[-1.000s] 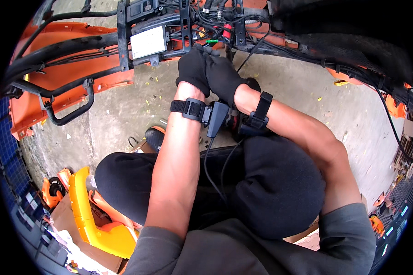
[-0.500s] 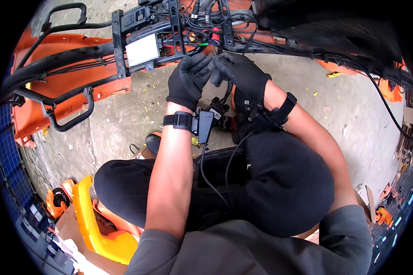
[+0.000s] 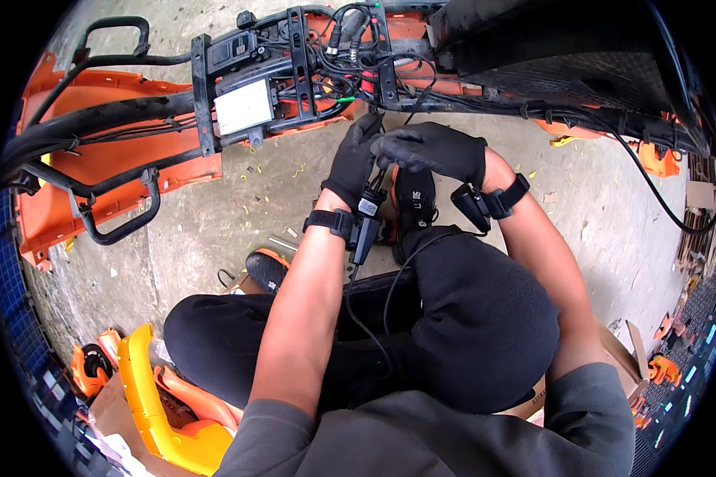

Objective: The person picks through a box of fasteners on the floor and then works on the wiring harness of a scooter frame, holding up a digital dashboard unit and plugging together several electrical connectors by hand.

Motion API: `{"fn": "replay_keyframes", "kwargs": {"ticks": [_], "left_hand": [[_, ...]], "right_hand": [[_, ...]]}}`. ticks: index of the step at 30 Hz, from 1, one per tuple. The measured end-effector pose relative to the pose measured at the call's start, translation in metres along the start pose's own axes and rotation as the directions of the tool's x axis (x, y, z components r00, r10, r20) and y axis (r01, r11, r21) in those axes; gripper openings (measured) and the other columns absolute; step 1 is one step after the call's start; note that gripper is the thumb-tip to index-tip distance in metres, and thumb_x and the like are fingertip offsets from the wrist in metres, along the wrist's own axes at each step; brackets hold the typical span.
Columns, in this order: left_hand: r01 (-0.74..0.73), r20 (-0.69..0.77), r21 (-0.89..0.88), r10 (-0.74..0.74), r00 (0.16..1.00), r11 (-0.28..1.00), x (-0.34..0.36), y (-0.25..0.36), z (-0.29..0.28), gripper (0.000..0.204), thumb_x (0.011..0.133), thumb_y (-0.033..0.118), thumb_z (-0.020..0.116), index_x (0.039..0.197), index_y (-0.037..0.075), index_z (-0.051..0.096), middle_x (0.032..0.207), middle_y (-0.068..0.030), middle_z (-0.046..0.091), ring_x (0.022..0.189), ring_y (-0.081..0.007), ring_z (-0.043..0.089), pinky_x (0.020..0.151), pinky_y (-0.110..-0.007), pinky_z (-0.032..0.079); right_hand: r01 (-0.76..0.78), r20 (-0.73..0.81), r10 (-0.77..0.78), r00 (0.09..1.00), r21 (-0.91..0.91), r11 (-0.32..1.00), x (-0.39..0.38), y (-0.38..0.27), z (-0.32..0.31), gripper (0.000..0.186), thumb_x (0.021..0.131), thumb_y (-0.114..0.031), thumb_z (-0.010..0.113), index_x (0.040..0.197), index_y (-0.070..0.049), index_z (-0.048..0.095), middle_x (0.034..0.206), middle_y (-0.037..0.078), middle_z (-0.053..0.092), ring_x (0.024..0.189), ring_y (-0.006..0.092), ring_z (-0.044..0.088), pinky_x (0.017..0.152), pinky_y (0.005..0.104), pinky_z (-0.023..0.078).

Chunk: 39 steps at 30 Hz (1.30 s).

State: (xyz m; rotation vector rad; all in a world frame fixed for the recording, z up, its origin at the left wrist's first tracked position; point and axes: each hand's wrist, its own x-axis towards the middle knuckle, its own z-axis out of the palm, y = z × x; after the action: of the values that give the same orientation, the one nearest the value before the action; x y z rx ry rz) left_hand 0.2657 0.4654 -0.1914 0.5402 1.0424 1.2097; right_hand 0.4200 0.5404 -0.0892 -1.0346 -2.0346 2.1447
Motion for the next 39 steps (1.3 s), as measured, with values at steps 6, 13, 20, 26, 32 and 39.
{"fn": "replay_keyframes", "kwargs": {"ticks": [6, 13, 20, 26, 32, 39], "left_hand": [[0.015, -0.025, 0.143, -0.012, 1.000, 0.990, 0.001, 0.013, 0.010, 0.020, 0.093, 0.013, 0.053, 0.106, 0.000, 0.061, 0.093, -0.0040, 0.064, 0.078, -0.0111, 0.056, 0.072, -0.027, 0.046], [-0.050, -0.098, 0.456, 0.106, 0.990, 0.889, -0.022, 0.033, 0.035, 0.020, 0.093, 0.017, 0.053, 0.092, 0.000, 0.065, 0.077, -0.0038, 0.065, 0.071, -0.0100, 0.058, 0.065, -0.026, 0.046], [0.083, -0.141, 0.961, 0.209, 0.968, 0.264, -0.037, 0.093, 0.052, 0.026, 0.088, 0.019, 0.051, 0.084, -0.004, 0.063, 0.074, -0.0178, 0.065, 0.077, -0.0342, 0.064, 0.073, -0.038, 0.050], [-0.493, 0.242, 0.852, 0.701, 0.671, 0.178, 0.016, 0.055, 0.011, 0.021, 0.089, 0.017, 0.052, 0.090, 0.000, 0.065, 0.082, -0.0154, 0.064, 0.076, -0.0259, 0.063, 0.072, -0.036, 0.049], [-0.139, -0.183, 0.043, 0.145, 0.972, 0.989, 0.022, 0.046, 0.027, 0.018, 0.094, 0.013, 0.049, 0.096, 0.005, 0.065, 0.087, -0.0070, 0.065, 0.079, -0.0127, 0.061, 0.069, -0.025, 0.048], [-0.227, -0.165, 0.011, 0.226, 0.960, 0.974, 0.021, 0.063, 0.022, 0.021, 0.096, 0.020, 0.048, 0.101, 0.005, 0.061, 0.086, -0.0054, 0.065, 0.076, -0.0148, 0.061, 0.070, -0.027, 0.049]], "right_hand": [[-0.185, -0.208, 0.167, 0.964, -0.069, 0.980, -0.001, 0.005, -0.005, 0.039, 0.094, -0.037, 0.052, 0.096, 0.000, 0.066, 0.090, 0.012, 0.068, 0.081, 0.0212, 0.062, 0.076, 0.0320, 0.047], [0.041, -0.397, -0.154, 0.905, -0.280, 0.959, 0.025, 0.010, 0.010, 0.022, 0.090, -0.019, 0.054, 0.099, 0.000, 0.062, 0.087, 0.010, 0.064, 0.081, 0.0172, 0.058, 0.075, 0.0309, 0.046], [0.283, -0.377, -0.166, 0.911, 0.280, 0.917, 0.035, 0.035, 0.008, 0.022, 0.096, -0.023, 0.051, 0.098, -0.004, 0.062, 0.086, 0.003, 0.063, 0.078, 0.0103, 0.058, 0.070, 0.0269, 0.048], [0.234, -0.286, -0.073, 0.955, 0.585, 0.776, 0.037, 0.016, 0.037, 0.025, 0.099, -0.022, 0.044, 0.111, -0.005, 0.058, 0.096, 0.000, 0.062, 0.085, 0.0077, 0.059, 0.072, 0.0244, 0.049], [0.148, -0.222, -0.005, 0.975, 0.635, 0.758, 0.041, 0.049, 0.033, 0.028, 0.099, -0.023, 0.045, 0.116, -0.005, 0.058, 0.107, 0.003, 0.062, 0.094, 0.0095, 0.059, 0.078, 0.0223, 0.048], [0.459, -0.413, -0.381, 0.827, 0.106, 0.882, 0.047, 0.033, 0.045, 0.034, 0.099, -0.026, 0.043, 0.120, -0.002, 0.055, 0.110, 0.006, 0.061, 0.097, 0.0126, 0.059, 0.082, 0.0256, 0.048]]}}
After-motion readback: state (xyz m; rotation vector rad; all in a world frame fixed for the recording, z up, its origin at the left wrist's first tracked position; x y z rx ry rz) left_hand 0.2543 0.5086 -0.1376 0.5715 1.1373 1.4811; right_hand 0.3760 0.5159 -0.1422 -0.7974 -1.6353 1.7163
